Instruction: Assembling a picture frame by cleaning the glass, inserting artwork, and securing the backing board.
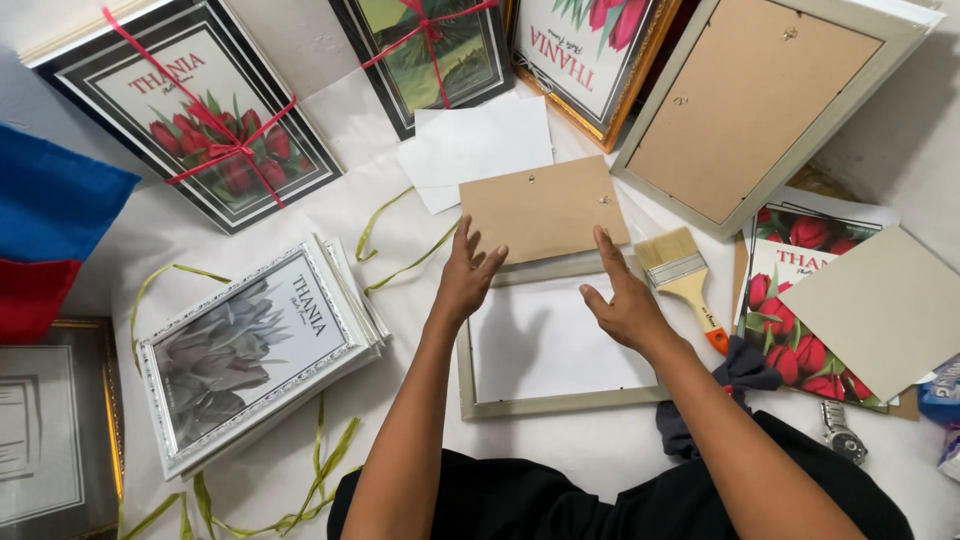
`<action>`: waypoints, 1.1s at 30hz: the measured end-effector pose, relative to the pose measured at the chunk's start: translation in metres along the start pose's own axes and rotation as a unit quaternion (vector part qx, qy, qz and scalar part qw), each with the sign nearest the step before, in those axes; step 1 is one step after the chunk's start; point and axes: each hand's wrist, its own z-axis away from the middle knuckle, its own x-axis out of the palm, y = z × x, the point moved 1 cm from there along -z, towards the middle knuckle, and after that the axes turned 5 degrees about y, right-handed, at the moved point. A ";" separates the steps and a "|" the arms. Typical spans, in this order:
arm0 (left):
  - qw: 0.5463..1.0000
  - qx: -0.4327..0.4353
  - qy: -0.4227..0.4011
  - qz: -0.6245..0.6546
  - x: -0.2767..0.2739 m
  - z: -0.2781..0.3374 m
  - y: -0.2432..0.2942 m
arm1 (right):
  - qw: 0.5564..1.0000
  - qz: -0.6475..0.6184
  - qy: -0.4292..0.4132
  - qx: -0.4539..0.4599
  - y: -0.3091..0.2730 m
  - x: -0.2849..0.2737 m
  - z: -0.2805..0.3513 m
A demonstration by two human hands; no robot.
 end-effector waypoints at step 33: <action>0.939 -0.179 -0.096 -0.278 -0.003 0.108 -0.182 | 0.937 0.259 -0.108 0.209 0.156 0.007 0.039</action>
